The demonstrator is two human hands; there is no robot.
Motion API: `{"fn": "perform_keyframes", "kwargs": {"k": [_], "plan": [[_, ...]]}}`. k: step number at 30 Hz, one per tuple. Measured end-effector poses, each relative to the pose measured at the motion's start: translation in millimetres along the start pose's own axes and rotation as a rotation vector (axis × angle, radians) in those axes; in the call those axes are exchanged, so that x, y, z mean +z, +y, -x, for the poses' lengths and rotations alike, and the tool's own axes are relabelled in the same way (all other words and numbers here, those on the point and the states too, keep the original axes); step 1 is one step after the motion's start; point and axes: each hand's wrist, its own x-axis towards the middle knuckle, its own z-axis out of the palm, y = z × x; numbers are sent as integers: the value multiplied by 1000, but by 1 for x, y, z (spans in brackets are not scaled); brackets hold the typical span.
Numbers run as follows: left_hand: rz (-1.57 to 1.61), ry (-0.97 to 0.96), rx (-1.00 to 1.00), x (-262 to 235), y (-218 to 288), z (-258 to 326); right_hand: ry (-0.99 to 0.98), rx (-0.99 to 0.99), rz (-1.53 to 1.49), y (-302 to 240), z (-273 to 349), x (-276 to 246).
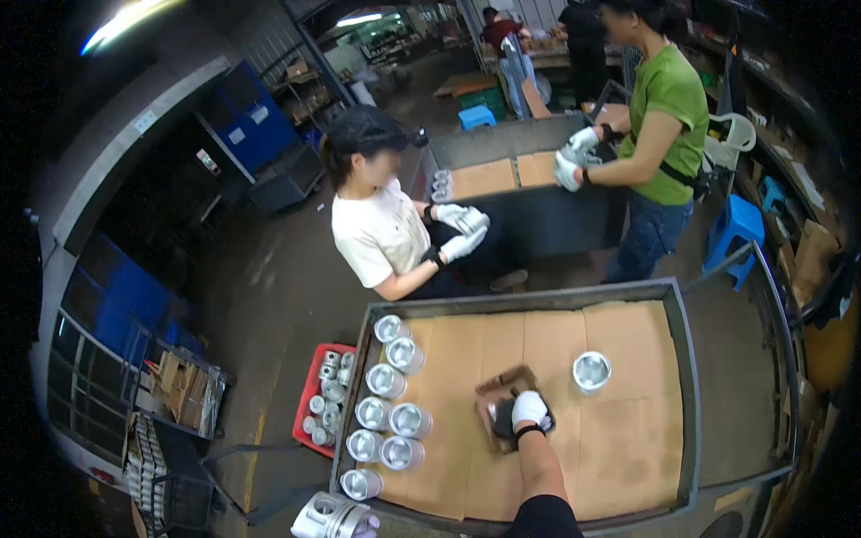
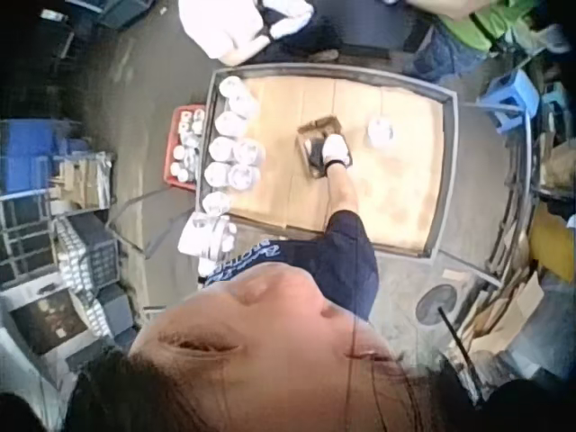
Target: Inspect metal engine pistons and organize them in a tray.
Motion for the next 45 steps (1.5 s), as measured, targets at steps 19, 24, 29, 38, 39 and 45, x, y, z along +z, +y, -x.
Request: {"fn": "perform_keyframes", "kwargs": {"k": [19,24,29,38,39,45], "plan": [[-239,-220,726,-90,-78,10,155,-193,-370,-39,127,-174],[-28,-263,843,-75,-89,39,227,-555,-227,-71,271,-191],[7,-277,1066,-74,-87,59,-67,-974,-266,-132,429,-145],[-81,-460,1134,-133,-103,96,-98,-1042,-199,-188,493,-59],[-82,-462,1142,-140,-102,100,-97,-1050,-198,-184,494,-56],[285,-266,1432,-95,-137,128,-131,-993,-148,-197,512,-91]]}}
